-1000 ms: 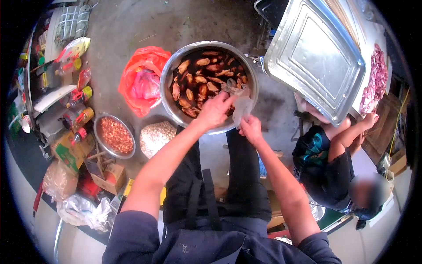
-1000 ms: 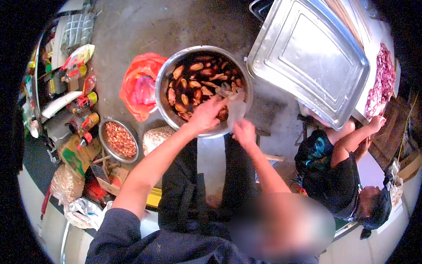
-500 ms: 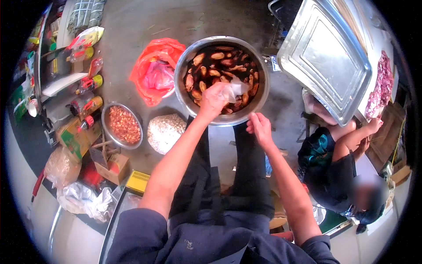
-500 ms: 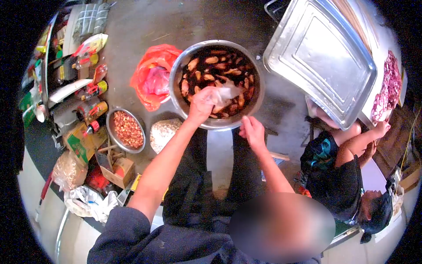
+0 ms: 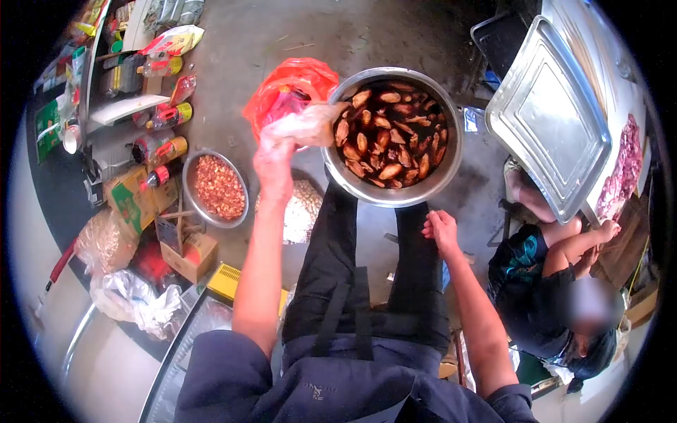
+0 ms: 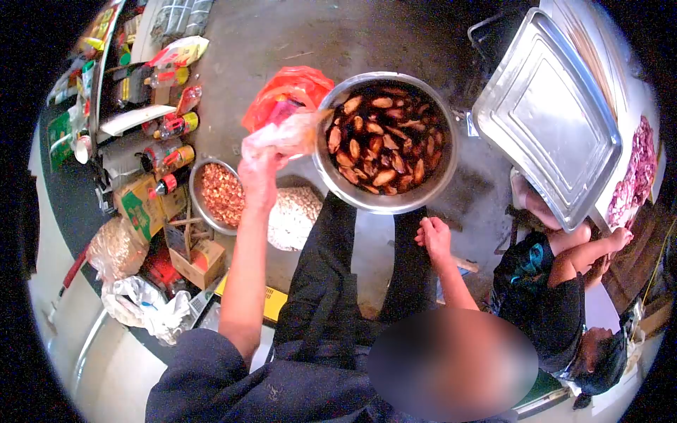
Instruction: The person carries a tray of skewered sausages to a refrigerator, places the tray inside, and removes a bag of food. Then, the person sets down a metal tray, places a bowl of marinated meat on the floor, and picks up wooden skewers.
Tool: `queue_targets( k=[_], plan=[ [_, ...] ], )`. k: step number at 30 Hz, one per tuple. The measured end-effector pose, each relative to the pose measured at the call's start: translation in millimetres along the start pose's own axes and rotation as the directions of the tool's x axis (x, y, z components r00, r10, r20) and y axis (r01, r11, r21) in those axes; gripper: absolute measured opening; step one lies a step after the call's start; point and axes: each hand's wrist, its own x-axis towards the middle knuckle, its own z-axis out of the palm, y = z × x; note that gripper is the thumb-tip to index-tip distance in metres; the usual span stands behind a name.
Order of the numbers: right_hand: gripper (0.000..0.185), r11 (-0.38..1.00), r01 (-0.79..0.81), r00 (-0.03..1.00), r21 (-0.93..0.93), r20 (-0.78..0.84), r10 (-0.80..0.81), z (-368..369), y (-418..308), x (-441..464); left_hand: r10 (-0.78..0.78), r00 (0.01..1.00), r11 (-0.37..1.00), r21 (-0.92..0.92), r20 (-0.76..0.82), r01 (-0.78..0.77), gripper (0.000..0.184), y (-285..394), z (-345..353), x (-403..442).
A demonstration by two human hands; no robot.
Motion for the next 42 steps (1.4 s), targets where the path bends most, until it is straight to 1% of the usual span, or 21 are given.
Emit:
queue_targets(
  k=[3,5,6,7,9,10,12,13,14,15,16,20,22,25,32,34,36,37,38,39,42],
  plan=[
    [0.022,0.997,-0.027,1.000,-0.067,-0.005,0.026,4.4,-5.4,2.5,-0.014,0.999,1.000,0.014,-0.036,0.014,0.034,-16.5,-36.0,31.0],
    [0.022,0.996,-0.026,1.000,-0.080,-0.013,0.025,7.1,-9.3,0.2,-0.181,0.982,0.982,-0.067,-0.047,0.178,0.035,-45.6,-58.7,60.4],
    [0.022,0.996,-0.022,1.000,-0.090,-0.014,0.021,8.5,-11.7,-1.0,-0.227,0.970,0.973,-0.014,0.088,0.229,0.043,-63.5,-76.1,76.1],
    [0.022,0.996,-0.020,1.000,-0.092,-0.024,0.017,9.9,-13.5,-2.6,-0.229,0.969,0.973,-0.021,0.095,0.232,0.043,-60.9,-74.3,77.2],
    [0.022,0.998,-0.015,1.000,-0.067,-0.019,0.014,10.0,-16.0,-9.3,-0.394,0.916,0.885,0.240,-0.073,0.400,0.051,-53.8,-66.5,76.8],
    [0.023,0.998,0.006,1.000,-0.060,-0.023,-0.007,8.1,-13.4,-11.5,-0.450,0.889,0.847,0.275,-0.082,0.454,0.057,-49.6,-68.2,73.1],
    [0.023,0.997,0.024,1.000,-0.071,-0.015,-0.025,6.4,-10.1,-15.7,-0.393,0.915,0.825,0.408,-0.086,0.392,0.054,-75.4,-87.9,72.7],
    [0.023,0.998,0.044,0.999,-0.053,-0.005,-0.044,4.9,-9.5,-19.6,-0.333,0.941,0.870,0.364,-0.060,0.331,0.046,-74.9,-84.5,56.7],
    [0.022,0.998,0.035,0.999,-0.055,-0.027,-0.037,5.9,-12.2,-25.5,-0.347,0.936,0.813,0.479,-0.059,0.332,0.031,-76.3,-86.4,45.6],
    [0.021,0.998,0.031,0.998,-0.054,-0.050,-0.033,7.2,-15.4,-31.7,-0.391,0.920,0.861,0.363,0.021,0.357,0.022,-105.4,-101.7,38.3],
    [0.020,0.996,0.032,0.998,-0.080,-0.053,-0.036,7.1,-14.0,-35.1,-0.405,0.911,0.841,0.425,0.083,0.335,0.017,-116.7,-107.8,24.8],
    [0.019,0.992,0.041,0.994,-0.118,-0.096,-0.052,14.7,-39.0,-73.1,-0.467,0.857,0.783,0.553,0.218,0.286,0.028,-111.0,-97.0,-31.8],
    [0.021,0.989,0.082,0.991,-0.126,-0.096,-0.095,14.7,-53.3,-92.3,-0.592,0.775,0.731,0.554,0.222,0.399,0.028,-83.2,-80.0,-48.0],
    [0.023,0.987,0.139,0.982,-0.075,-0.117,-0.147,9.3,-64.5,-115.1,-0.626,0.737,0.728,0.528,0.254,0.437,0.028,-57.8,-57.5,-61.3],
    [0.022,0.962,0.270,0.935,-0.033,-0.231,-0.270,-48.2,-109.3,-121.5,-0.567,0.764,0.764,0.544,0.307,0.348,0.028,-24.2,22.8,-65.0],
    [0.019,0.841,0.472,0.830,-0.266,-0.188,-0.525,-83.1,-139.0,-104.2,-0.554,0.772,0.778,0.525,0.312,0.346,0.028,-15.2,58.4,-72.3],
    [0.019,0.714,0.562,0.718,-0.418,-0.183,-0.672,-125.8,-178.1,-76.4,-0.556,0.785,0.783,0.488,0.273,0.386,0.025,-14.3,101.2,-81.1],
    [0.020,0.657,0.468,0.696,-0.592,-0.212,-0.686,-149.0,-199.2,-61.1,-0.571,0.780,0.770,0.496,0.257,0.401,0.025,-19.9,119.9,-87.5],
    [0.018,0.676,0.448,0.681,-0.585,-0.266,-0.682,-170.7,-226.2,-49.0,-0.578,0.773,0.772,0.481,0.261,0.415,0.024,-24.4,135.7,-95.5],
    [0.016,0.624,0.549,0.543,-0.557,-0.330,-0.772,-195.7,-241.0,-24.7,-0.575,0.772,0.782,0.456,0.269,0.424,0.024,-28.5,153.4,-101.8],
    [0.010,0.447,0.539,0.298,-0.714,-0.334,-0.894,-266.2,-320.1,6.1,-0.666,0.697,0.729,0.434,0.267,0.530,0.026,-35.0,208.7,-119.3]
  ],
)
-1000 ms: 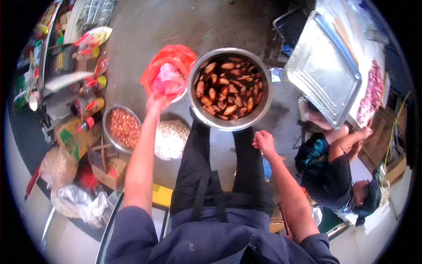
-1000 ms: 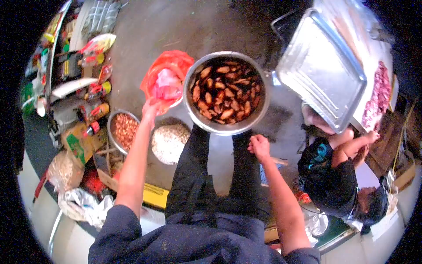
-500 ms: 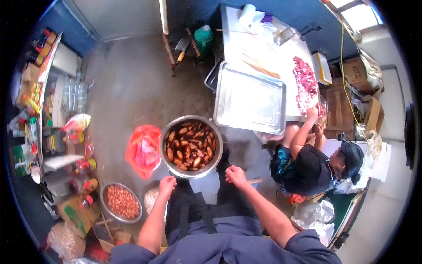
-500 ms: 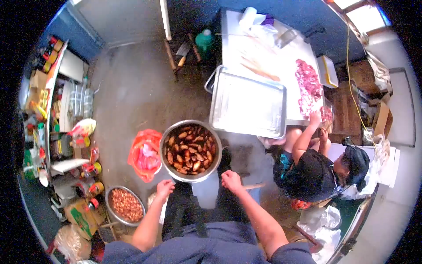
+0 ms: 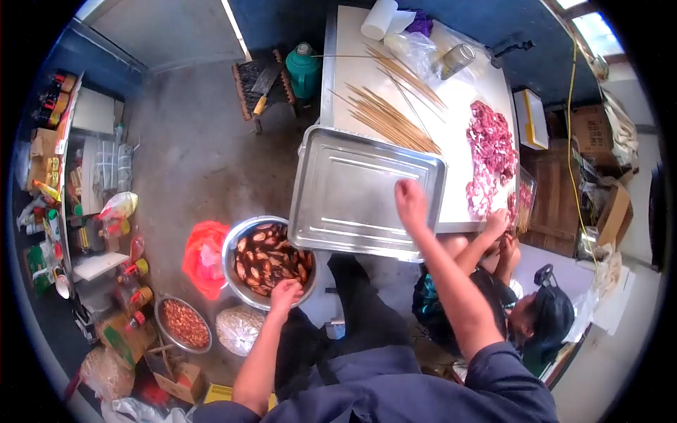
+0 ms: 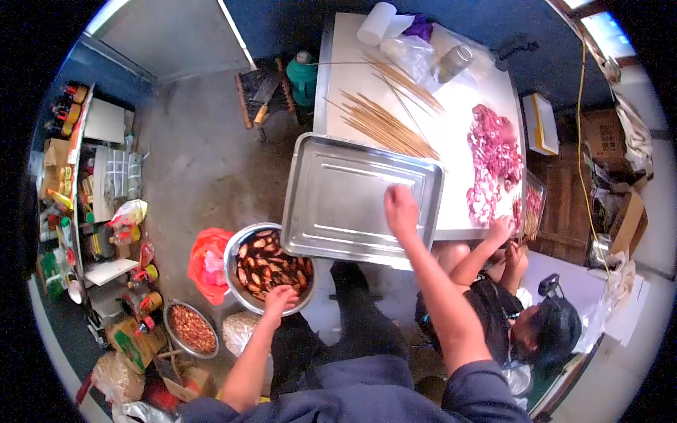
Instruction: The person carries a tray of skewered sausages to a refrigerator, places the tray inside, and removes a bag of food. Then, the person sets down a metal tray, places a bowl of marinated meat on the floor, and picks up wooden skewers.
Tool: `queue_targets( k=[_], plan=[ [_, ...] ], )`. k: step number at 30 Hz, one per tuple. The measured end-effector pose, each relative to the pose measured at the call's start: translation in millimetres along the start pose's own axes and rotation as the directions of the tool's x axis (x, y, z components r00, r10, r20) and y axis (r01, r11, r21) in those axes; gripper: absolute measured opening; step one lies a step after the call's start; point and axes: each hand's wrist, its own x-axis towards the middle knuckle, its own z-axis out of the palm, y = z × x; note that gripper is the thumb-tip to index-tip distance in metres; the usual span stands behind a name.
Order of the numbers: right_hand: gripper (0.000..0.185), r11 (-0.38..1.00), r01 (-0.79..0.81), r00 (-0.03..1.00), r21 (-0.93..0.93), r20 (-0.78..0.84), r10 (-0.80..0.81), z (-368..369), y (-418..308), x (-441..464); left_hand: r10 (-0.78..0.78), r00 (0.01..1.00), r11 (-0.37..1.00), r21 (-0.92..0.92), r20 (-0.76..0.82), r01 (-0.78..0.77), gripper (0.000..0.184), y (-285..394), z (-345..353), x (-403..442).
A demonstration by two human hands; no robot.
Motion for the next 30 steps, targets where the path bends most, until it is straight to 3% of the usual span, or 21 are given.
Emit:
queue_targets(
  k=[5,8,10,13,18,20,24,30],
  plan=[
    [0.023,0.976,0.041,0.999,-0.212,-0.022,-0.047,-6.2,35.3,122.1,-0.061,0.985,0.997,-0.032,0.162,0.067,0.044,20.0,69.7,11.3],
    [0.032,0.934,0.180,0.983,-0.309,0.087,-0.161,0.4,48.2,161.6,-0.069,0.966,0.993,-0.075,0.249,0.091,0.045,28.5,94.3,17.5],
    [0.045,0.898,0.178,0.940,-0.404,0.339,-0.034,8.1,49.7,180.2,-0.078,0.964,0.991,-0.089,0.253,0.103,0.044,30.9,104.5,24.3],
    [0.053,0.857,0.173,0.924,-0.486,0.382,0.031,24.0,49.2,192.4,-0.084,0.962,0.986,-0.117,0.260,0.118,0.041,35.5,114.6,28.9],
    [0.041,0.837,0.200,0.953,-0.509,0.300,-0.046,35.5,50.6,204.3,-0.081,0.960,0.977,-0.170,0.268,0.130,0.042,47.8,131.4,31.3],
    [0.031,0.905,0.268,0.937,-0.332,0.309,-0.164,41.0,65.4,203.7,-0.065,0.945,0.963,-0.228,0.321,0.143,0.042,50.6,139.5,32.7],
    [0.018,0.920,0.277,0.912,-0.277,0.377,-0.161,48.7,71.2,199.4,-0.011,0.936,0.925,-0.352,0.351,0.142,0.042,54.4,156.4,31.2],
    [0.015,0.879,0.418,0.877,-0.229,0.354,-0.325,47.4,70.8,196.7,-0.021,0.935,0.916,-0.367,0.355,0.160,0.040,53.1,174.5,31.6]
  ],
)
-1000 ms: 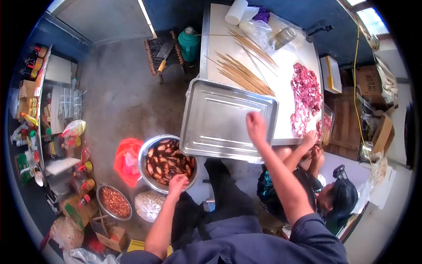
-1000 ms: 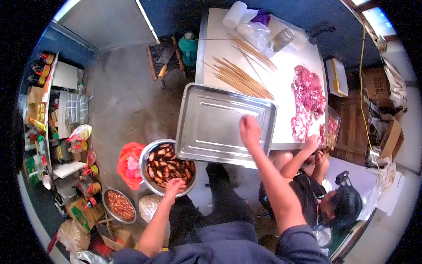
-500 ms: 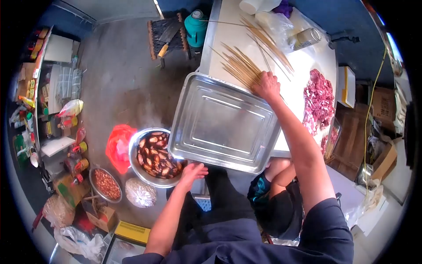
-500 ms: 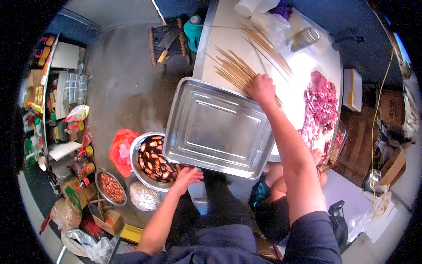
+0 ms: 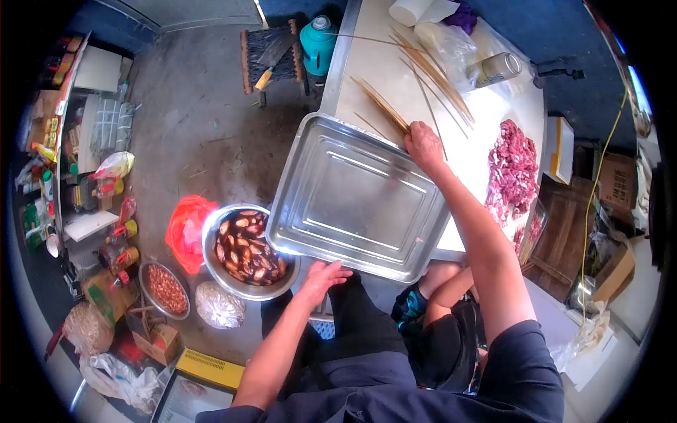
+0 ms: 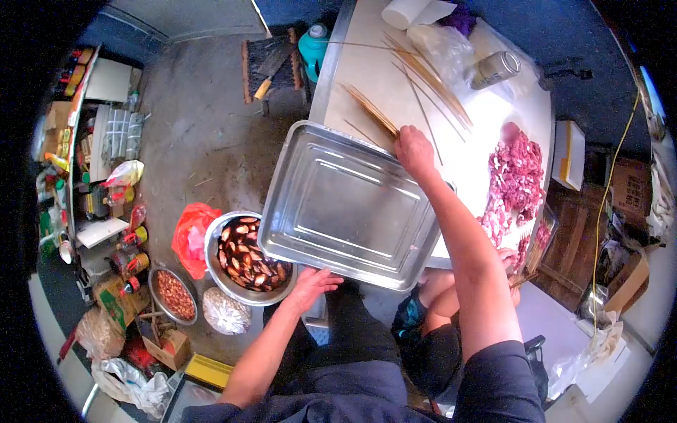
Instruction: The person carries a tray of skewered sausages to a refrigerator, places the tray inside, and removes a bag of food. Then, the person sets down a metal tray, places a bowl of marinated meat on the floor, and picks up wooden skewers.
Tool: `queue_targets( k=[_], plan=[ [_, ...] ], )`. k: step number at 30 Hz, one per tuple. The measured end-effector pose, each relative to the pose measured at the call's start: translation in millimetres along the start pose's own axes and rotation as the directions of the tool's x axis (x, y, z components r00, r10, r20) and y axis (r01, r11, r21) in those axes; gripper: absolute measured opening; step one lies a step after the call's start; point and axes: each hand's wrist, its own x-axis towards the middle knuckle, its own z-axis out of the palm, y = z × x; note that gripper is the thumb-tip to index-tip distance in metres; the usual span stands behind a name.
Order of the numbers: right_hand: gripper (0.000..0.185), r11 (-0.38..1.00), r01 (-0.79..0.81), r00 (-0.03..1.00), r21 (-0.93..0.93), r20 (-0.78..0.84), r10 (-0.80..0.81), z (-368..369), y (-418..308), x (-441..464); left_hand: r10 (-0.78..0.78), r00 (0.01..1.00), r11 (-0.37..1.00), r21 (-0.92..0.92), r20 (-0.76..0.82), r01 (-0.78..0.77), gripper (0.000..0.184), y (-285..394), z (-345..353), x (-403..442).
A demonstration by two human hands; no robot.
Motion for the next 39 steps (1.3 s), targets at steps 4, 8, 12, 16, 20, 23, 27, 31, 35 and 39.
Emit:
queue_targets(
  k=[4,8,12,16,20,23,27,31,35,39],
  plan=[
    [0.014,0.999,0.035,0.999,0.020,0.003,-0.035,-2.5,2.6,4.8,-0.015,0.999,0.998,0.059,-0.032,0.016,0.040,-4.1,-0.1,-0.5],
    [0.016,1.000,-0.017,0.999,-0.005,0.028,0.017,-11.1,-2.2,16.4,-0.011,1.000,0.987,0.162,-0.023,0.014,0.039,-6.4,-4.4,-10.0],
    [0.014,0.999,0.031,0.996,0.010,-0.087,-0.030,-33.5,-18.5,29.6,-0.023,0.999,0.975,0.219,-0.049,0.033,0.039,-11.0,-8.9,-19.4],
    [0.015,0.987,0.059,0.980,0.152,-0.199,-0.028,-62.6,-54.3,46.8,-0.020,0.998,0.972,0.234,-0.051,0.031,0.038,-11.9,-11.7,-29.2],
    [0.021,0.938,0.015,0.969,0.346,-0.238,0.072,-92.4,-89.9,56.8,0.108,0.994,0.943,0.319,-0.028,-0.093,0.033,7.8,5.5,-44.5],
    [0.024,0.874,0.030,0.975,0.485,-0.208,0.082,-114.0,-115.4,46.6,0.360,0.933,0.857,0.390,0.012,-0.336,0.030,54.4,35.0,-48.6],
    [0.025,0.660,0.004,0.981,0.751,-0.130,0.143,-122.8,-146.7,16.0,0.659,0.741,0.667,0.354,0.130,-0.655,0.035,143.8,97.4,-50.0],
    [0.017,0.561,-0.001,0.999,0.828,-0.021,0.034,-114.3,-168.0,-20.0,0.793,0.549,0.440,0.377,0.263,-0.815,0.046,209.7,137.6,-43.4],
    [0.010,0.619,0.217,0.976,0.755,-0.169,-0.136,-89.8,-184.6,-46.5,0.691,0.554,0.413,0.376,0.465,-0.830,0.051,223.7,143.1,-45.7],
    [0.009,0.675,0.211,0.977,0.707,-0.176,-0.121,-70.0,-190.6,-69.8,0.681,0.520,0.254,0.499,0.516,-0.828,0.034,209.2,140.9,-55.7]
  ],
)
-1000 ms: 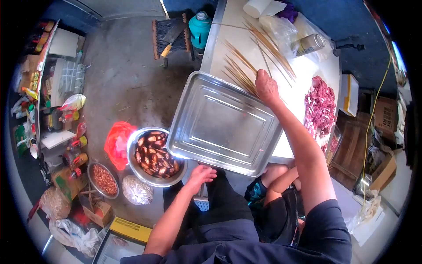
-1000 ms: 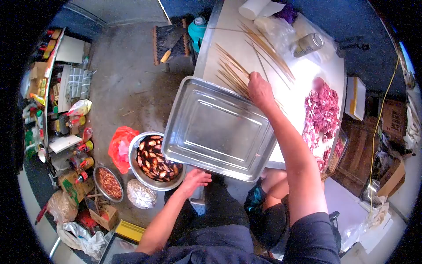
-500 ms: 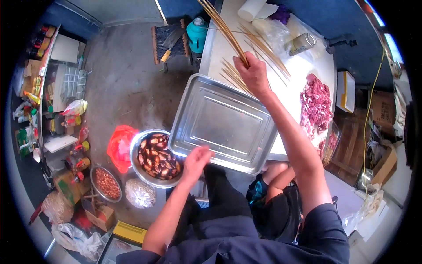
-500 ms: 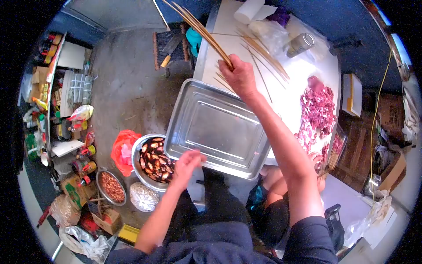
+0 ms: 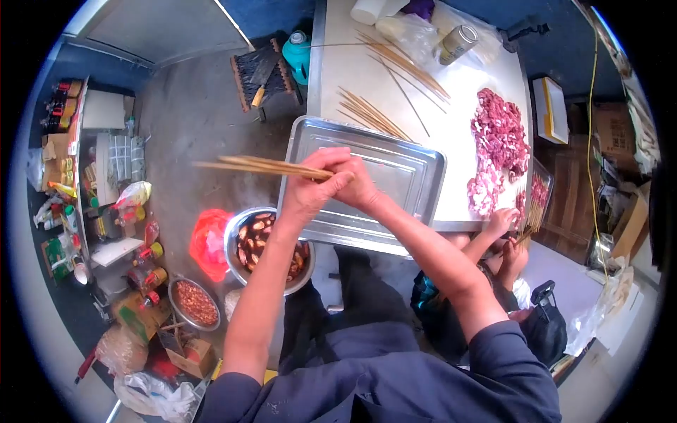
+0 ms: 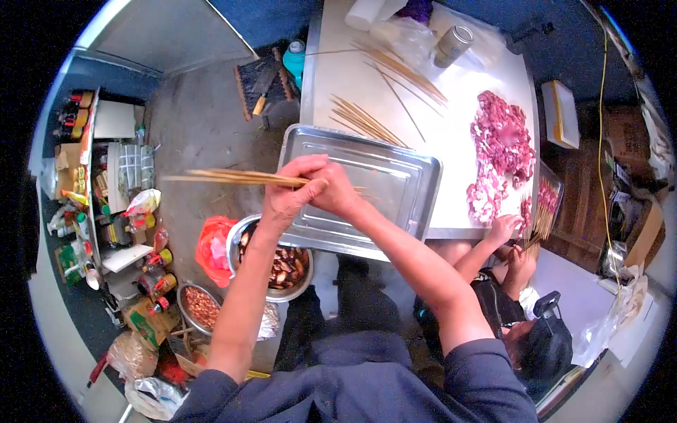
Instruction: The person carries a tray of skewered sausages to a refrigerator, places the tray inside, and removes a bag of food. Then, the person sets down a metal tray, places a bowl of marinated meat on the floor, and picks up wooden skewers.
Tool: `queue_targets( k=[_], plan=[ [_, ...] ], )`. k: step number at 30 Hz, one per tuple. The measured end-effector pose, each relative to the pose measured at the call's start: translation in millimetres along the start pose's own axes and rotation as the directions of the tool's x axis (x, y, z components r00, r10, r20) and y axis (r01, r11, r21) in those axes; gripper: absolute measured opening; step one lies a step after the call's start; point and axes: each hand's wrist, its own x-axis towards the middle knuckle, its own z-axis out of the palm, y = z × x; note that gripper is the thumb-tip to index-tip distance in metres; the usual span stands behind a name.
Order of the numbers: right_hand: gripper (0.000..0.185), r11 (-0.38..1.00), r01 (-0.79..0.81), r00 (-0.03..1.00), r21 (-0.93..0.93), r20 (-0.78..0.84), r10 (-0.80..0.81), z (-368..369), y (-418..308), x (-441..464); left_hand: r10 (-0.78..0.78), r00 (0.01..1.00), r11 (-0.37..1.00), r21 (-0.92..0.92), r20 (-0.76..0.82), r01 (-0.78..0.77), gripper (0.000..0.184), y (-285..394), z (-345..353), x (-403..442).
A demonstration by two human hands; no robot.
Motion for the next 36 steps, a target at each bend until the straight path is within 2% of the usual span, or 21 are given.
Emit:
queue_targets(
  k=[2,4,6,8,10,12,13,15,16,18,20,22,24,25,26,28,29,31,32,34,36],
  plan=[
    [0.010,0.996,0.063,0.996,0.057,-0.073,-0.059,6.0,1.5,-8.3,0.068,0.998,0.993,0.094,0.011,-0.069,0.031,-2.0,3.0,-3.8],
    [0.013,0.997,0.052,0.995,0.062,-0.090,-0.047,8.7,11.3,-20.0,0.237,0.969,0.923,0.296,0.064,-0.245,0.027,-5.1,9.3,-6.7],
    [0.014,0.963,-0.040,0.992,0.266,-0.103,0.069,8.6,21.0,-29.3,0.188,0.979,0.937,0.283,0.080,-0.203,0.025,-7.5,21.4,-9.6],
    [0.014,0.950,-0.096,0.986,0.297,-0.099,0.131,0.2,17.7,-45.3,0.208,0.969,0.933,0.271,0.136,-0.238,0.024,-12.9,30.4,-9.6],
    [0.014,0.938,-0.086,0.969,0.337,-0.189,0.157,-7.7,13.5,-54.2,0.223,0.961,0.926,0.273,0.166,-0.262,0.024,-20.1,39.0,-9.2],
    [0.015,0.907,-0.124,0.970,0.402,-0.143,0.196,-13.7,17.4,-64.5,0.212,0.956,0.934,0.247,0.202,-0.259,0.025,-26.9,48.9,-10.8],
    [0.017,0.913,-0.149,0.964,0.380,-0.151,0.220,-9.2,29.3,-73.2,0.205,0.956,0.938,0.236,0.212,-0.254,0.024,-30.3,53.5,-12.8],
    [0.021,0.850,-0.453,0.882,0.270,-0.003,0.472,-6.8,49.0,-84.2,0.196,0.959,0.945,0.223,0.206,-0.241,0.022,-38.0,62.7,-17.8],
    [0.021,0.846,-0.459,0.878,0.272,-0.007,0.479,-5.6,53.5,-90.3,0.191,0.962,0.950,0.212,0.194,-0.231,0.020,-41.6,66.3,-21.0],
    [0.021,0.908,-0.328,0.924,0.261,-0.111,0.366,-3.4,59.7,-99.4,0.178,0.959,0.949,0.221,0.220,-0.226,0.021,-51.8,69.1,-25.1],
    [0.021,0.904,-0.350,0.919,0.245,-0.095,0.382,0.1,62.7,-107.4,0.096,0.963,0.954,0.254,0.250,-0.161,0.018,-60.3,71.6,-30.4],
    [0.022,0.900,-0.374,0.913,0.225,-0.080,0.400,4.5,67.0,-114.7,0.102,0.960,0.948,0.267,0.262,-0.174,0.019,-75.7,73.1,-34.2],
    [0.022,0.928,-0.372,0.925,-0.022,-0.098,0.368,10.3,76.0,-119.6,0.112,0.957,0.940,0.283,0.268,-0.189,0.020,-90.2,77.7,-34.1],
    [0.019,0.877,-0.458,0.886,-0.147,0.000,0.463,12.2,82.8,-122.5,0.095,0.964,0.950,0.268,0.250,-0.163,0.018,-96.6,78.5,-34.5],
    [0.019,0.875,-0.462,0.884,-0.145,0.000,0.467,16.2,88.0,-126.2,0.076,0.970,0.958,0.254,0.230,-0.135,0.017,-103.0,78.0,-35.4],
    [0.014,0.925,-0.377,0.924,0.044,-0.050,0.379,23.3,96.8,-133.4,-0.017,0.968,0.974,0.223,0.252,-0.041,0.014,-118.5,77.5,-37.0],
    [0.018,0.913,-0.398,0.906,0.094,-0.115,0.407,26.2,99.4,-138.8,-0.159,0.969,0.982,0.135,0.191,0.134,0.017,-125.9,79.0,-36.5],
    [0.016,0.887,-0.456,0.881,0.071,-0.107,0.462,28.5,98.3,-138.6,-0.429,0.891,0.896,-0.053,0.149,0.440,0.031,-115.8,78.7,-36.2],
    [0.014,0.859,-0.510,0.853,0.050,-0.096,0.513,29.9,96.3,-142.0,-0.436,0.887,0.892,-0.056,0.153,0.448,0.031,-111.3,75.5,-37.2],
    [0.015,0.853,-0.515,0.854,0.085,-0.033,0.519,21.9,81.6,-141.7,-0.396,0.916,0.868,-0.299,0.065,0.396,0.045,-109.5,64.8,-36.5],
    [0.017,0.804,-0.594,0.804,-0.033,-0.019,0.594,15.9,61.3,-134.5,-0.478,0.878,0.769,-0.486,-0.008,0.414,0.050,-105.5,48.6,-32.1]
  ],
)
